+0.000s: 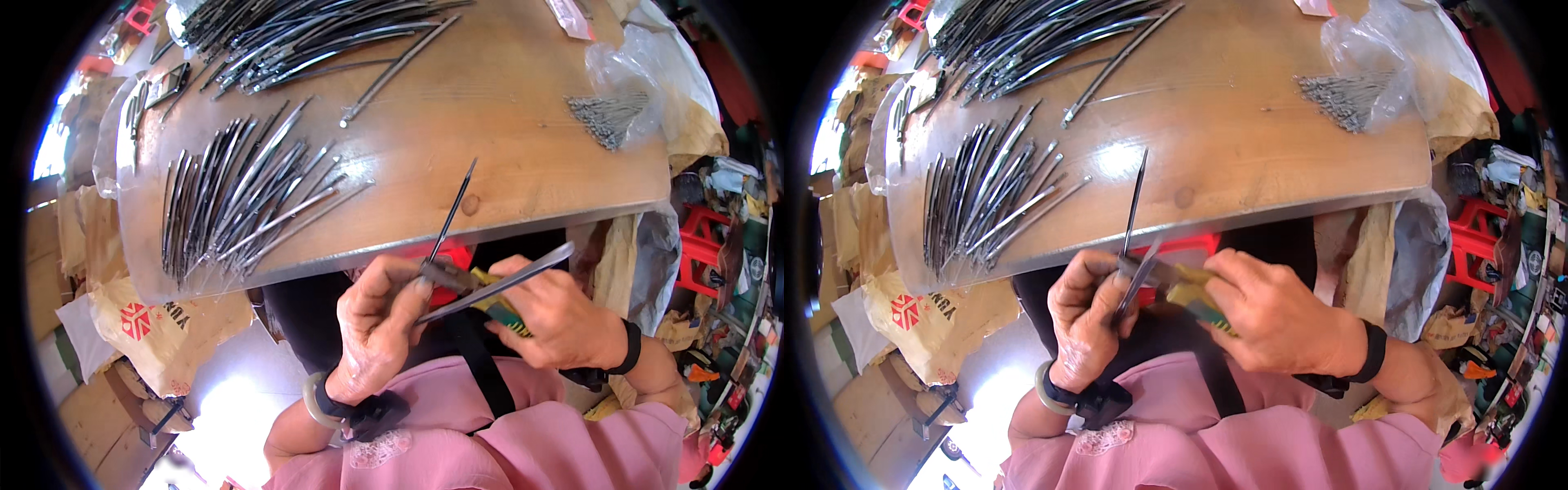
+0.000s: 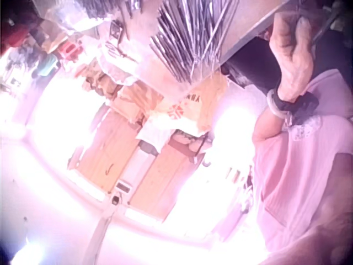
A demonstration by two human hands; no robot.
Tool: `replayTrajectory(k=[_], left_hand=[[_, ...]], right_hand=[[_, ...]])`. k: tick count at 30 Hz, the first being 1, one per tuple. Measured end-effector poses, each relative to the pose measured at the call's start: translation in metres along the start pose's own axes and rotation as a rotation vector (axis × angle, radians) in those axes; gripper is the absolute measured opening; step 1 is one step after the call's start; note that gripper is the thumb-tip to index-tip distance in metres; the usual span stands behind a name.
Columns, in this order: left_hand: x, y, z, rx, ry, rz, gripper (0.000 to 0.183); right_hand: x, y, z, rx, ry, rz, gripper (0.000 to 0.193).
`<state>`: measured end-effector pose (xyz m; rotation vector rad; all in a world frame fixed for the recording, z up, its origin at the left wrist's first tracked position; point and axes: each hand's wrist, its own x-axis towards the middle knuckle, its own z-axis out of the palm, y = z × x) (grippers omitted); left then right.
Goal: The person holds metal wires and strips together, using pliers to secure them with a thinner wire. They repeat this process with several components and then gather a bundle of the assembled items and place them in a container.
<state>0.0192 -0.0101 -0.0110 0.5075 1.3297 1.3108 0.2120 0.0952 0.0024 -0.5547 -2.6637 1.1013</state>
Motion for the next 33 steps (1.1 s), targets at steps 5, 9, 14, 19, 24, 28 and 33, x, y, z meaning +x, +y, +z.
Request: replayTrajectory(k=[5,9,14,19,24,28,33], left_hand=[[-0.001,0.015,-0.021,0.034,0.111,0.057,0.008],[0.009,0.032,-0.039,0.114,0.201,0.075,0.006],[0.01,0.038,-0.114,0.996,0.621,0.592,0.005],[0.023,0.051,-0.114,1.27,0.473,0.69,0.016],[0.03,0.063,-0.054,1.055,0.222,0.479,0.015],[0.03,0.058,-0.037,0.955,0.073,0.472,0.014],[0.04,0.031,-0.005,0.444,0.008,0.168,0.011]], right_hand=[[0.024,-0.001,0.004,0.027,-0.084,-0.041,0.035],[0.05,0.009,0.004,0.118,-0.006,-0.131,0.041],[0.03,0.023,-0.04,0.116,0.247,0.345,0.022],[0.048,0.062,-0.058,-0.188,0.46,0.161,0.014],[0.091,0.089,-0.066,-0.334,0.366,0.048,0.025],[0.103,0.109,-0.076,-0.332,0.252,0.142,0.026],[0.094,0.113,-0.071,-0.331,0.223,-0.086,0.021]])
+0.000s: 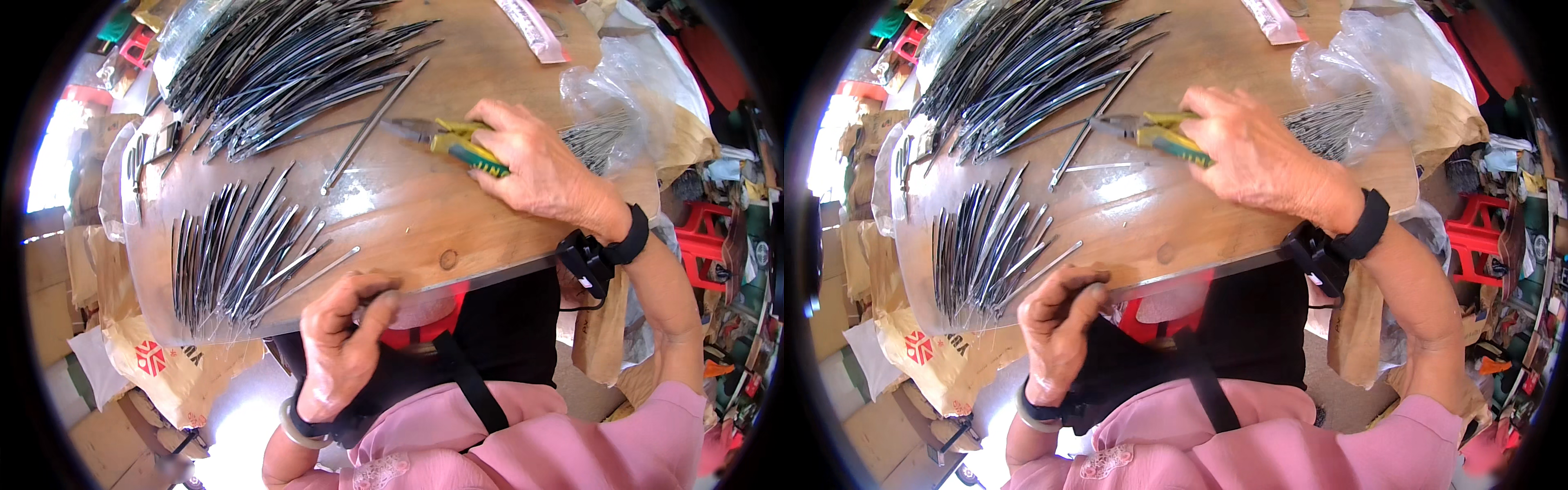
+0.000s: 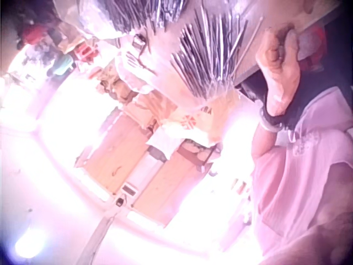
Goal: The person holds metal wires and strips together, using pliers to secure them with a thinner wire. They repeat this process with several components and then gather a bundle of the assembled items and place them in a container.
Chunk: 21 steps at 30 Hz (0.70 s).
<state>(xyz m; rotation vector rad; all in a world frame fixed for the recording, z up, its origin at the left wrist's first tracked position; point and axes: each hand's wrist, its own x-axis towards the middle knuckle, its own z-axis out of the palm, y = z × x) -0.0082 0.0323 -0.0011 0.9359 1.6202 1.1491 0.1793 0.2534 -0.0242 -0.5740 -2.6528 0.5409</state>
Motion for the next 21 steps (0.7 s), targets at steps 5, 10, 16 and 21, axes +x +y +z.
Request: replayTrajectory(k=[5,10,16,21], left_hand=[[0.007,0.008,0.029,-0.336,-0.095,-0.24,0.023],[0.032,0.012,0.054,-0.835,-0.208,-0.443,0.03],[0.032,0.02,0.05,-0.899,-0.267,-0.383,0.03],[0.03,0.027,0.051,-0.586,-0.241,-0.263,0.028]], right_hand=[[-0.033,-0.017,-0.011,0.128,-0.022,0.128,0.021],[-0.059,-0.079,-0.026,0.18,0.059,0.23,0.023],[-0.079,-0.093,-0.01,0.399,0.379,0.389,0.012],[-0.084,-0.095,-0.004,0.64,0.436,0.503,0.007]])
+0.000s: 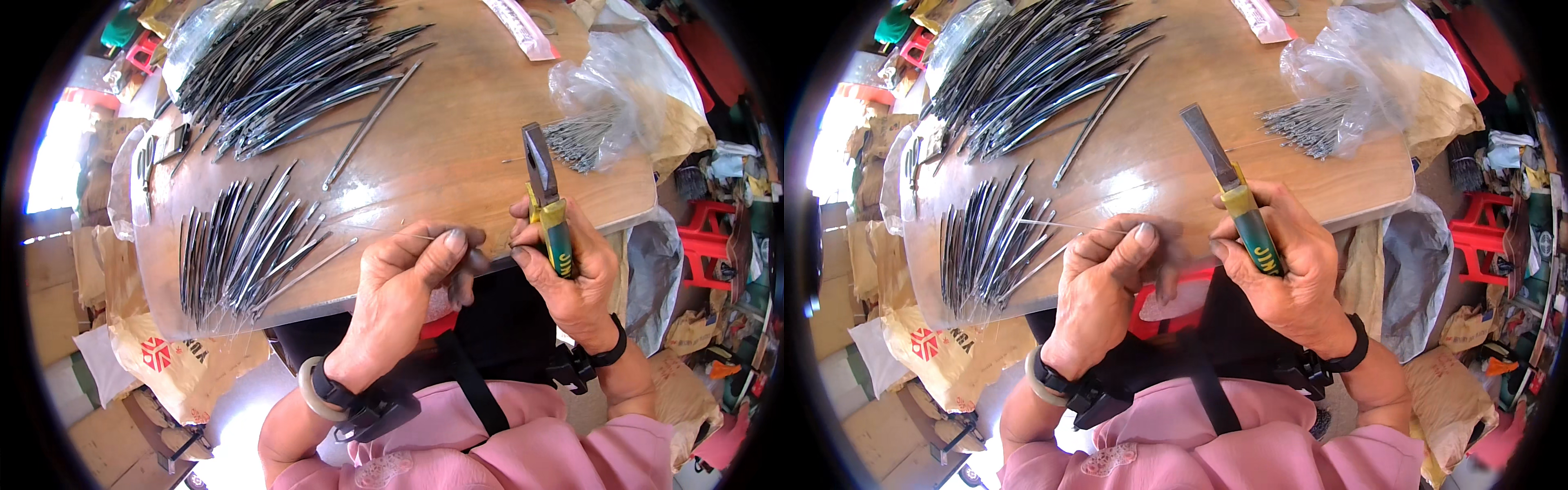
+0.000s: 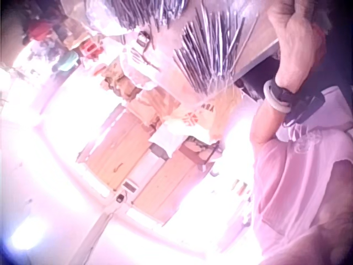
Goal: The person holds metal wires and strips together, using pliers to secure them with a thinner wire. They repeat this process with several components and then gather a bundle of the assembled items and place them in a container.
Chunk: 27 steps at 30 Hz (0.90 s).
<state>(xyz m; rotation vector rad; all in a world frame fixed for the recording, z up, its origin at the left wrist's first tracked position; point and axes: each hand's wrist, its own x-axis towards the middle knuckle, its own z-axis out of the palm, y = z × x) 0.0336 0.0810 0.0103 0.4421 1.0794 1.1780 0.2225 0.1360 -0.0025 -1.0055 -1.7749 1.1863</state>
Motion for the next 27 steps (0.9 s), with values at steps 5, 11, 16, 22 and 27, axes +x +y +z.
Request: replayTrajectory(k=[5,11,16,22,27], left_hand=[[0.002,-0.001,-0.004,-0.053,0.01,0.036,0.024],[-0.002,-0.009,0.007,-0.179,-0.023,0.009,0.024],[0.0,-0.009,0.001,-0.124,-0.056,-0.023,0.025],[0.032,0.036,-0.046,1.478,0.253,0.794,0.048],[0.064,0.048,-0.077,1.922,0.499,0.72,0.025]], right_hand=[[-0.003,0.0,-0.005,0.103,0.017,0.114,0.006],[-0.008,0.009,0.001,0.176,0.0,0.1,0.007],[-0.008,0.012,0.002,0.195,0.01,0.126,0.007],[-0.014,0.029,-0.022,0.459,0.114,0.252,0.01],[-0.015,0.027,-0.029,1.007,0.063,0.406,0.015]])
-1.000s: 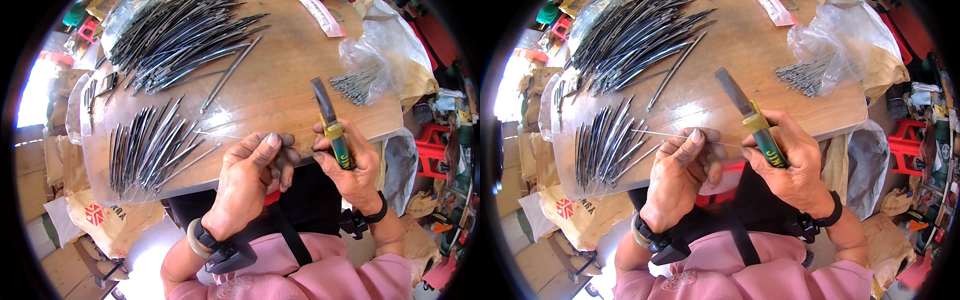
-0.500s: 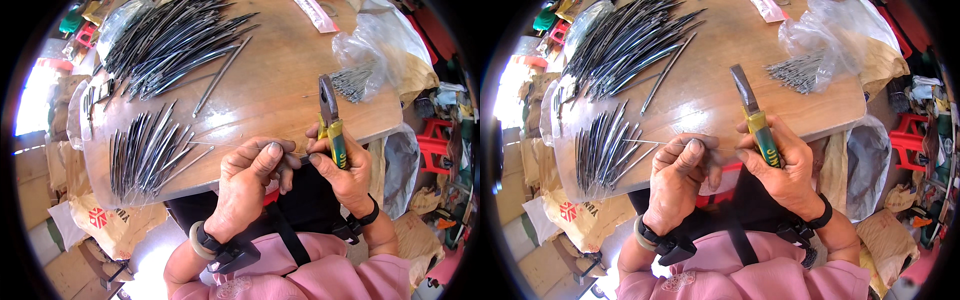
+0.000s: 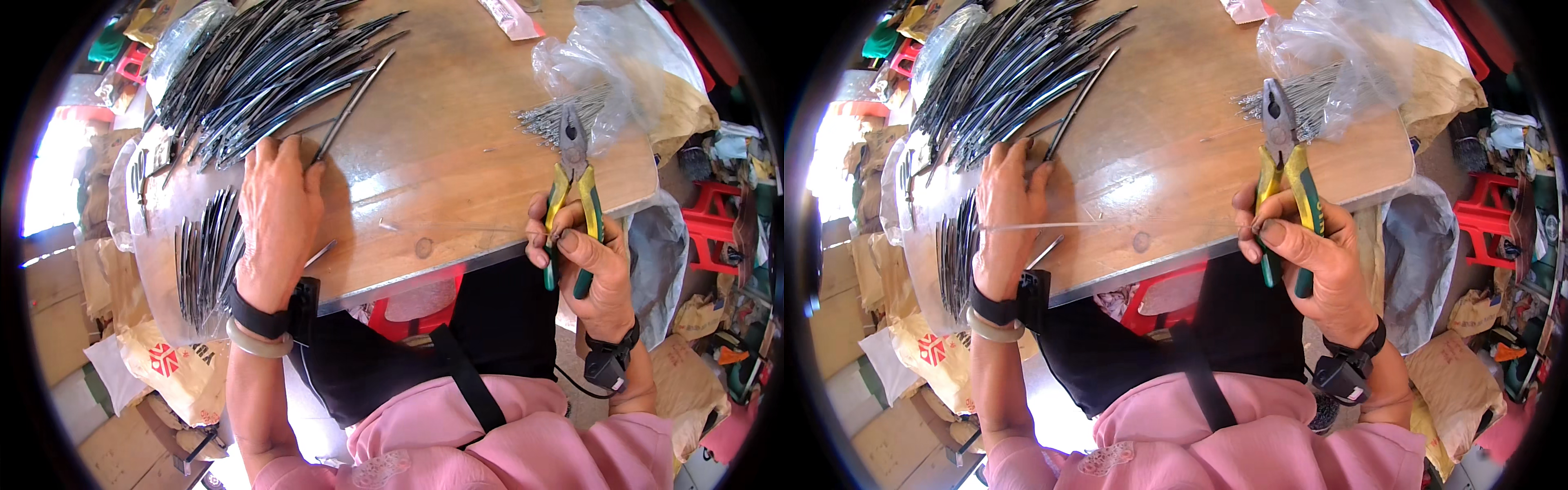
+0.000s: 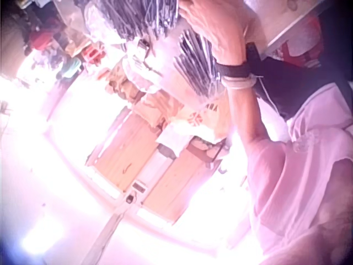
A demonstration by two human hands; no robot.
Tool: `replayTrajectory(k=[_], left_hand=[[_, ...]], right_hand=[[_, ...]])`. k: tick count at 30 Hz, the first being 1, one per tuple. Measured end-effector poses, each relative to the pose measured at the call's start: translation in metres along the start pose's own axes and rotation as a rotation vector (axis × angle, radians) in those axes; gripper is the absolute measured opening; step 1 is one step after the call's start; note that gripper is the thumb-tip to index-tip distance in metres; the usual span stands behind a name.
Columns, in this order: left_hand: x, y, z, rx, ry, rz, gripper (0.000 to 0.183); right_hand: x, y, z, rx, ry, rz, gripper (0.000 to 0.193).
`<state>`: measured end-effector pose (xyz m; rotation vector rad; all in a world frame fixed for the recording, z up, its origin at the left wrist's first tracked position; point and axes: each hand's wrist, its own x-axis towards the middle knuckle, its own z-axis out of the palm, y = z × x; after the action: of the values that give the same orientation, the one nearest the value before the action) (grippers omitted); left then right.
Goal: The person holds metal wires and strips together, using pliers to secure them with a thinner wire. They repeat this process with several components and then gather a bundle of the assembled items and place them in a container.
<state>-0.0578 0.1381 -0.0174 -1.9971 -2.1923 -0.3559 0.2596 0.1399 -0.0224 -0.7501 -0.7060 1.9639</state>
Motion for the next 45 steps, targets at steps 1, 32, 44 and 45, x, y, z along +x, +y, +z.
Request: replayTrajectory(k=[1,32,44,45], left_hand=[[0.001,-0.004,0.003,-0.093,-0.032,-0.031,0.02],[-0.119,0.04,-0.05,-2.14,-0.46,-0.878,0.049],[-0.118,0.06,-0.053,-1.643,-0.446,-0.703,0.015],[-0.118,0.061,-0.053,-1.614,-0.451,-0.691,0.015]], right_hand=[[-0.002,-0.001,-0.001,0.046,-0.011,0.035,0.015],[-0.004,0.005,0.019,-0.71,-0.154,-0.096,0.018],[-0.006,0.008,0.029,-0.937,-0.183,-0.193,0.011],[-0.005,0.008,0.029,-0.95,-0.187,-0.197,0.011]])
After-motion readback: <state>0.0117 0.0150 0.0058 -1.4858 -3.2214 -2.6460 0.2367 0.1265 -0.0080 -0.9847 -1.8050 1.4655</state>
